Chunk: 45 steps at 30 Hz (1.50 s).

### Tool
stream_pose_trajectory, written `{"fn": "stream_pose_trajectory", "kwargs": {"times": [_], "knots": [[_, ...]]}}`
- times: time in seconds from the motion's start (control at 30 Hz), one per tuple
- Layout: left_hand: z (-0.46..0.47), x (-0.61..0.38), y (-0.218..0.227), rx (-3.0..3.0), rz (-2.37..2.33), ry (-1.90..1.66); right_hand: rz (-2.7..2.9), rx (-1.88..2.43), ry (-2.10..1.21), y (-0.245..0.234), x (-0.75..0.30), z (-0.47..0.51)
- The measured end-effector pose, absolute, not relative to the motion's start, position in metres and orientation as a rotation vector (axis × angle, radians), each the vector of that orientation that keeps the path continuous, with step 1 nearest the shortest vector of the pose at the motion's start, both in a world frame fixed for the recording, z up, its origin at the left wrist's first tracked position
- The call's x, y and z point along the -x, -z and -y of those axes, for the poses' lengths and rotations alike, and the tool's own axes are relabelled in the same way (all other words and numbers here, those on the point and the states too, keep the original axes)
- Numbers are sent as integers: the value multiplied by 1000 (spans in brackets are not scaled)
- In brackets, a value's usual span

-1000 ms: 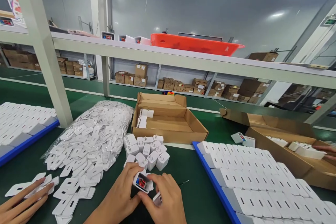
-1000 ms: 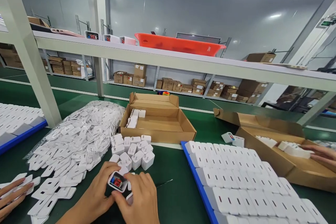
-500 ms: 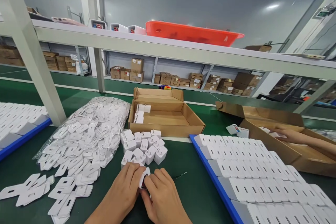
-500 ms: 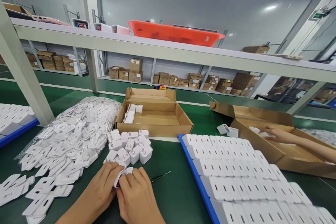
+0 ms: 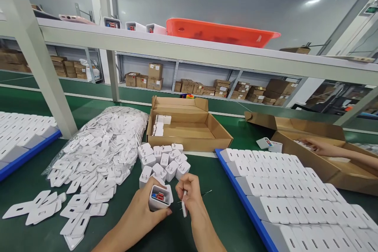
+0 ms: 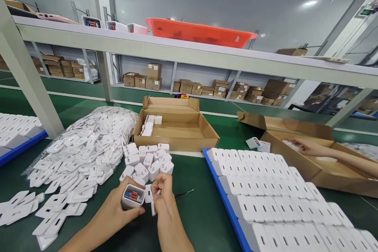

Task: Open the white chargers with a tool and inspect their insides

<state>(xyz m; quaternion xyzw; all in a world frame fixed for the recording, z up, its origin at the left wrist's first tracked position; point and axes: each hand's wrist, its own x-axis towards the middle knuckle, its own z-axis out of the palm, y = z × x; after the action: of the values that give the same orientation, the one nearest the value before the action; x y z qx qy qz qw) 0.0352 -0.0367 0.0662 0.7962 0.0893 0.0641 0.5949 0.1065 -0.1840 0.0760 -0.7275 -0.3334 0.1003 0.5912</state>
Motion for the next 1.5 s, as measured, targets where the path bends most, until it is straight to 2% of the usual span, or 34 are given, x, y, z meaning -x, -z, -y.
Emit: {"fn": "stream_pose_trajectory", "kwargs": {"times": [0.13, 0.43, 0.7, 0.93, 1.23, 1.37, 1.5], "knots": [[45, -36, -69, -1791, -178, -76, 768, 1530, -284, -79, -107, 179], [42, -36, -70, -1511, -49, -105, 1099, 1552, 558, -68, -84, 169], [38, -33, -81, -1535, -26, -49, 1114, 1605, 651, -73, -85, 172], [32, -30, -86, -1582, 40, -150, 1454, 1557, 482, -82, -96, 174], [22, -27, -75, -1631, 135, -283, 1435, 1665, 354, -70, -93, 175], [24, -28, -70, -1695, 161, -406, 1254, 1611, 159, -70, -89, 172], [27, -29, -62, -1774, 213, -566, 784, 1482, -154, -72, -90, 170]]}}
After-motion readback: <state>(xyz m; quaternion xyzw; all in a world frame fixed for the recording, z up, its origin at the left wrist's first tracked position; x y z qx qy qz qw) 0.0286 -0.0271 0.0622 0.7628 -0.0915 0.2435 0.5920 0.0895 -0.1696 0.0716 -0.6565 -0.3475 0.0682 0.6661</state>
